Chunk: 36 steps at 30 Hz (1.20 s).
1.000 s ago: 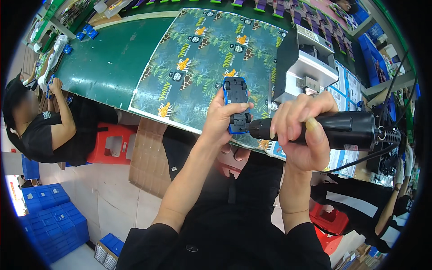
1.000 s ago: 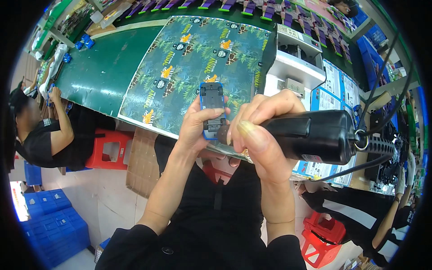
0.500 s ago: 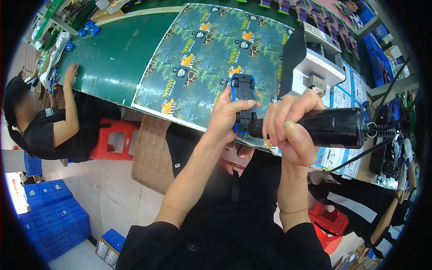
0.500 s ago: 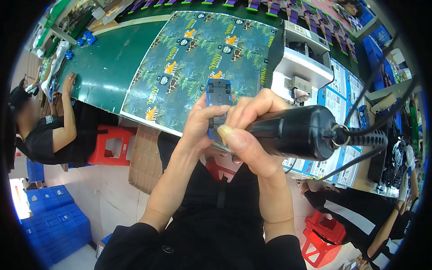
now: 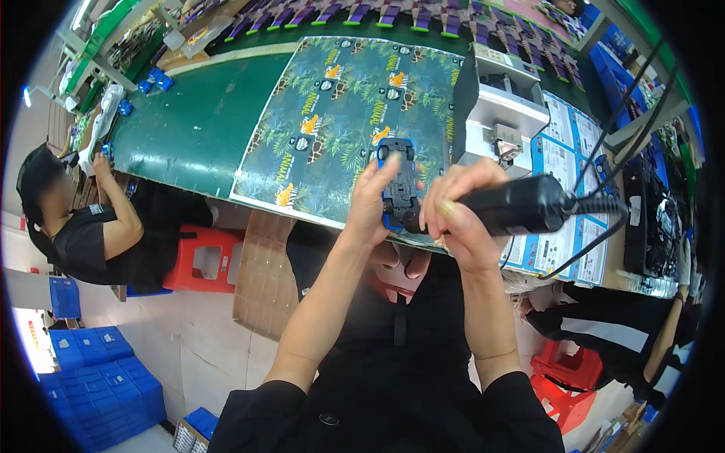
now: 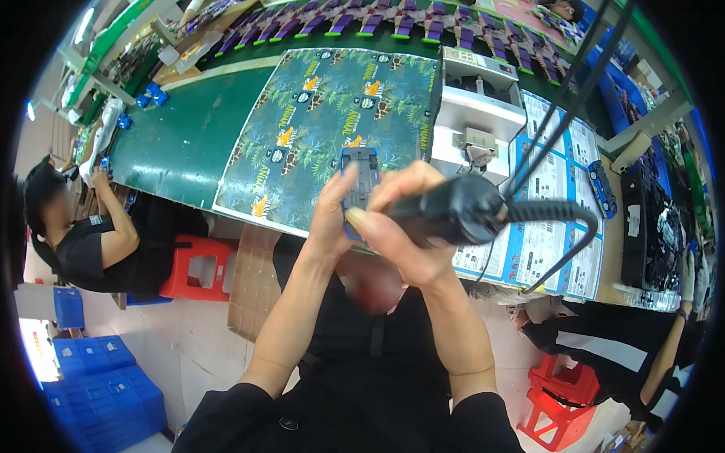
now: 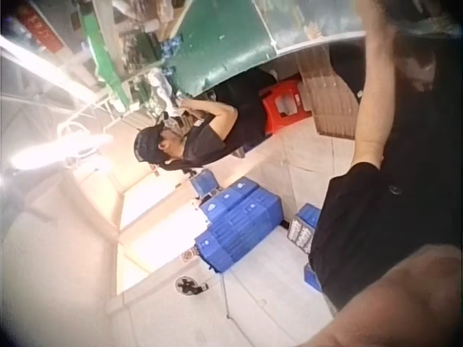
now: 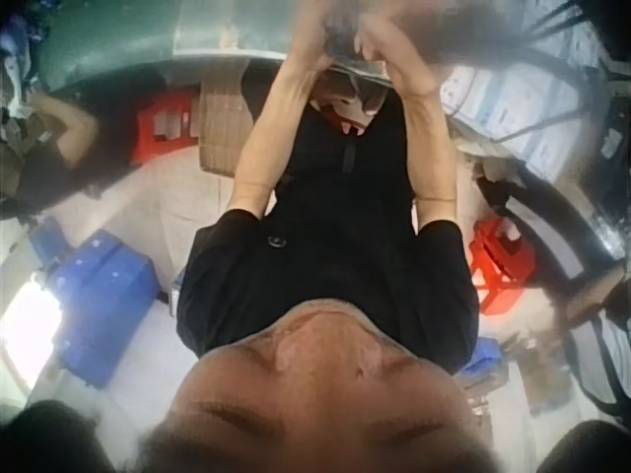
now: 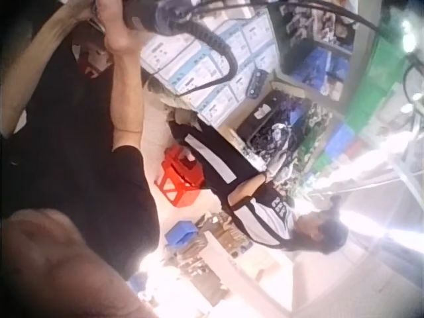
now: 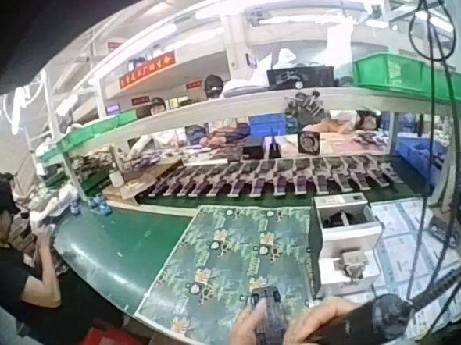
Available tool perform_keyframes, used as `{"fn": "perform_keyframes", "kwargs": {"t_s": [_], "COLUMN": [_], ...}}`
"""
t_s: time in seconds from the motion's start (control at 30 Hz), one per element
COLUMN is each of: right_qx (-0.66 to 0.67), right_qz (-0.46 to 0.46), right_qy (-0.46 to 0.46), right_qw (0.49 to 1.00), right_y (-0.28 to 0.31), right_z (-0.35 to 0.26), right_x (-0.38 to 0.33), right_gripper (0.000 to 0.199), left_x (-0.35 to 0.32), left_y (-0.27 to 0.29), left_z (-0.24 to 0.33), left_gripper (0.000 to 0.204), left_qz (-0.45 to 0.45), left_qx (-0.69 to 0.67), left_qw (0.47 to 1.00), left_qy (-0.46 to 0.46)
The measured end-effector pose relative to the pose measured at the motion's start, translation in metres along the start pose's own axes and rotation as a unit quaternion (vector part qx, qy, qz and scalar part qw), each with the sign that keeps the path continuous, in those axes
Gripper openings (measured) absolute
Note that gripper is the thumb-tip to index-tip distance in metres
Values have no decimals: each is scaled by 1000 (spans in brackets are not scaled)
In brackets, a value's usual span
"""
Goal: Assembling components of toy cars and using an electric screwdriver to secure them on a production line.
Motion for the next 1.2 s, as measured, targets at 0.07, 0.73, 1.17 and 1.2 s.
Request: {"fn": "perform_keyframes", "kwargs": {"t_s": [0.07, 0.73, 1.17, 1.2], "right_qx": [11, -219, -224, -216], "right_qz": [-19, 217, 210, 215], "right_qy": [33, 97, 120, 122], "right_qw": [999, 946, 944, 944], "right_y": [6, 93, 102, 102], "right_z": [-12, -17, -20, -23], "right_x": [-4, -11, -15, -16], "right_gripper": [19, 24, 12, 11], "left_x": [-3, 11, 45, 46], "left_y": [2, -5, 2, 11], "left_z": [4, 25, 101, 117], "left_gripper": [44, 65, 81, 83], "left_qz": [-24, -133, -281, -284], "left_qx": [-20, -118, 754, 768], "left_qw": [999, 975, 328, 310], "left_qy": [9, 133, -494, -483]}}
Point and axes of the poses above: each hand's wrist, its own x-axis towards the middle knuckle, its own y-axis out of the back of the hand, z = x × y, the point moved 3 cm from there along x, towards the middle knuckle, and after that the axes turned 12 degrees about z, right-handed, at the moved point
